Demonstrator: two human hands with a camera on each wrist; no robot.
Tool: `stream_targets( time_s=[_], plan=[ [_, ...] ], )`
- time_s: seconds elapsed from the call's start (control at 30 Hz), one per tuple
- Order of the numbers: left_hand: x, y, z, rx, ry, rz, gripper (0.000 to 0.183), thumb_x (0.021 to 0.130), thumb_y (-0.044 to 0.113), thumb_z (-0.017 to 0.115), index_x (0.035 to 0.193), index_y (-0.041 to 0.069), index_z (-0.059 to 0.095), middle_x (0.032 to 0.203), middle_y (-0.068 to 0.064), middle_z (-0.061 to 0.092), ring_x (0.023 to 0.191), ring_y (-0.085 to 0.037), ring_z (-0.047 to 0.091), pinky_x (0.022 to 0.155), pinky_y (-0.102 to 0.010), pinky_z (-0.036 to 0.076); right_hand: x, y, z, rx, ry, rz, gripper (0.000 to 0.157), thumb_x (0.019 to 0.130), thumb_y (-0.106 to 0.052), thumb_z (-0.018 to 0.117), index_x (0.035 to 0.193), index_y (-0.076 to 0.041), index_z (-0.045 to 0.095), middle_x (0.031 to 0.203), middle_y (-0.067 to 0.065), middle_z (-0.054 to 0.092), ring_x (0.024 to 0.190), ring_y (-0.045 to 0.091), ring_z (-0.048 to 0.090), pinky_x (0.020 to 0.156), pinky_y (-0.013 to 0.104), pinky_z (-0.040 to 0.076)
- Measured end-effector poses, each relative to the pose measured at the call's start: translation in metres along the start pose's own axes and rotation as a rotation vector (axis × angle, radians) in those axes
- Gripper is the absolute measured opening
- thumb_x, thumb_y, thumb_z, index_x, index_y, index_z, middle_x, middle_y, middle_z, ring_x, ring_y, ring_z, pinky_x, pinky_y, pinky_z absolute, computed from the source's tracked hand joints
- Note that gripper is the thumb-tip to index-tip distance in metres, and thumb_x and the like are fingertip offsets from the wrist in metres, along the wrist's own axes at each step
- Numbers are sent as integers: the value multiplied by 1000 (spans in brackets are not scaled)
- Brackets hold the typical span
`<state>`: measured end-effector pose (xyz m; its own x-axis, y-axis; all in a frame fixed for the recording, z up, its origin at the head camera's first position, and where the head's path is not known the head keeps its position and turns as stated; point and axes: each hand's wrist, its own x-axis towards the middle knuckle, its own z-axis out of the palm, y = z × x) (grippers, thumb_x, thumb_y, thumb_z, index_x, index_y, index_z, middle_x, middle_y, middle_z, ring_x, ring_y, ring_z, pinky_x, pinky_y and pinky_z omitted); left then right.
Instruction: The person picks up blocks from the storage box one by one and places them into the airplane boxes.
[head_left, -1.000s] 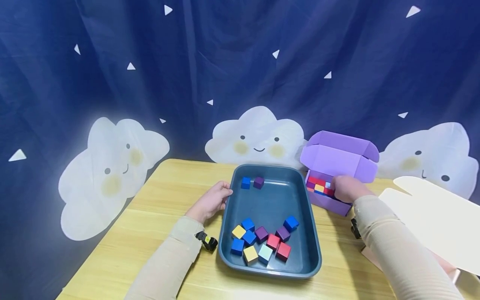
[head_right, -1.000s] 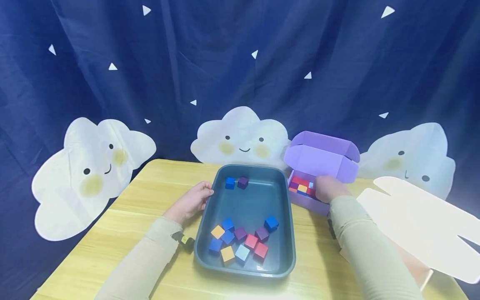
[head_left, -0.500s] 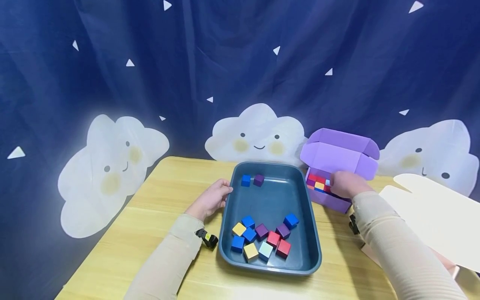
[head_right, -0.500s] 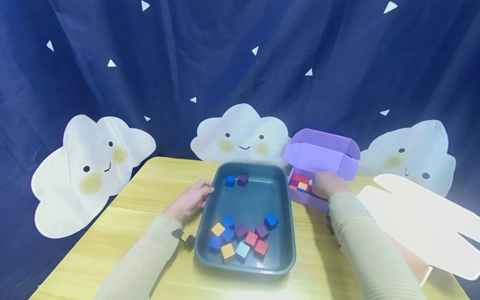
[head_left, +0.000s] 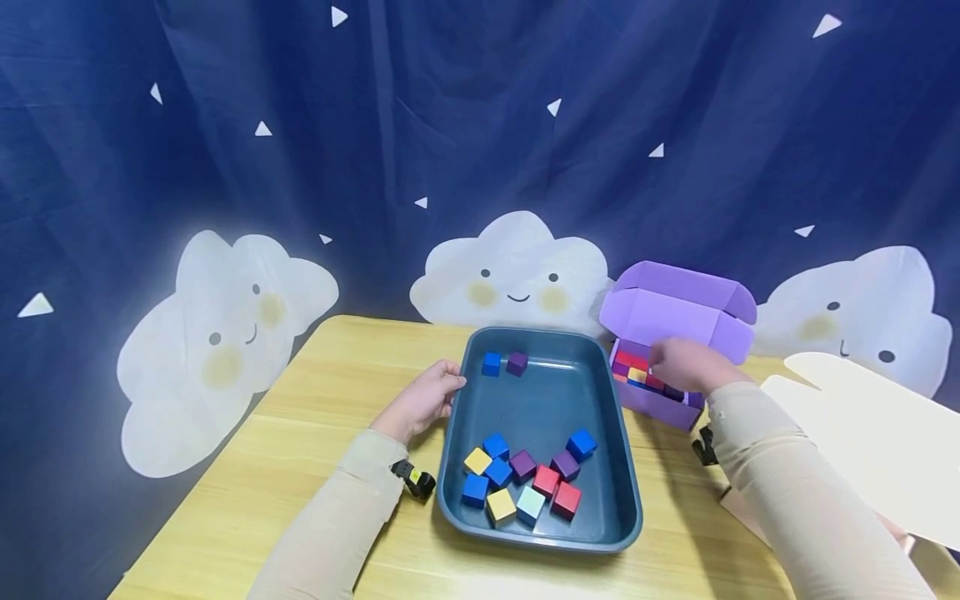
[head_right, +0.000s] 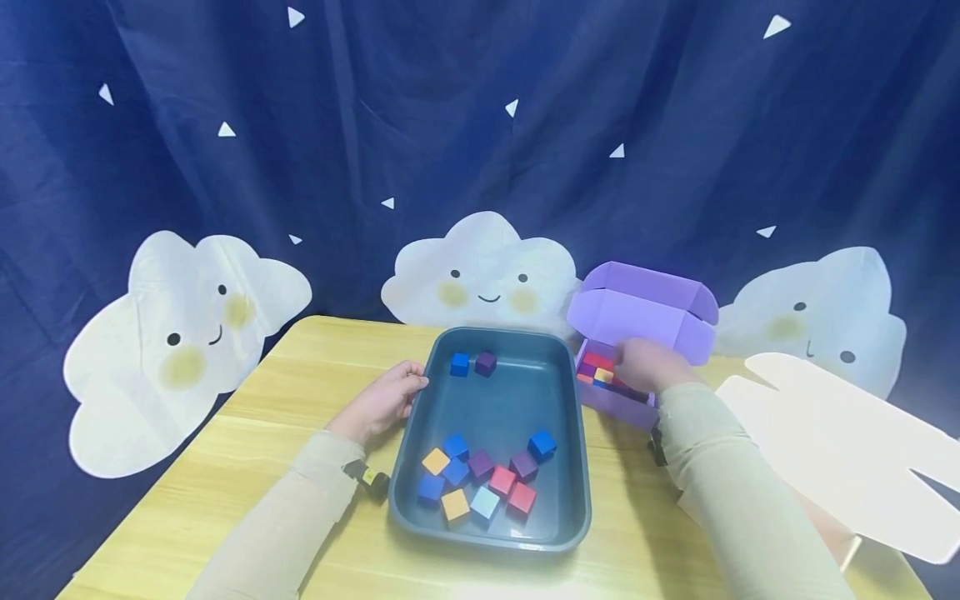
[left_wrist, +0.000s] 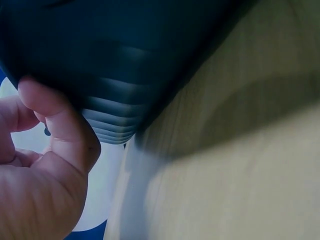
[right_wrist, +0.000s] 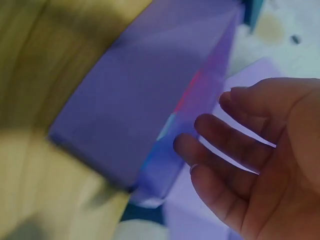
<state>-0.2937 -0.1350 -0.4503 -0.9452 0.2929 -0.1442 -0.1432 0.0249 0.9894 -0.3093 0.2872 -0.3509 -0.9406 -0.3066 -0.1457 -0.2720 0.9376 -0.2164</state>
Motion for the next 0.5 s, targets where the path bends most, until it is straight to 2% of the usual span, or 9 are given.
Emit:
stream_targets(
  time_s=[0.2, 0.27, 0.4, 0.5],
  plan=[
    [1, 0, 1, -14, 5, -8, 10, 104, 9, 48, 112, 3, 45, 87, -8, 52, 68, -17, 50, 57, -25, 45, 0, -47, -10, 30, 73, -153, 14, 93, -14, 61, 100, -5, 69, 89, 3, 68, 82, 26, 61, 81, 50, 50],
    [1, -1, 1, -17, 2, -8, 11, 104, 9, 48, 113, 3, 45, 89, -9, 54, 69, -17, 51, 58, -26, 46, 1, -64, -10, 22, 73, -210, 12, 93, -16, 63, 100, -8, 70, 89, 0, 67, 83, 23, 61, 82, 49, 50],
    [3, -2, 0, -26, 2, -7, 13, 104, 9, 49, 114, 2, 46, 94, -13, 56, 71, -17, 55, 60, -27, 49, -1, -97, -7, 18, 7, -313, 13, 95, -18, 65, 106, -12, 70, 97, -1, 69, 86, 19, 63, 84, 46, 53],
    [3, -3, -1, -27, 4, -3, 13, 104, 9, 49, 114, 3, 47, 96, -13, 57, 73, -18, 56, 61, -27, 49, -2, -120, -3, 35, -58, -338, 16, 97, -23, 66, 111, -16, 69, 105, -1, 69, 93, 18, 64, 87, 44, 54]
  ],
)
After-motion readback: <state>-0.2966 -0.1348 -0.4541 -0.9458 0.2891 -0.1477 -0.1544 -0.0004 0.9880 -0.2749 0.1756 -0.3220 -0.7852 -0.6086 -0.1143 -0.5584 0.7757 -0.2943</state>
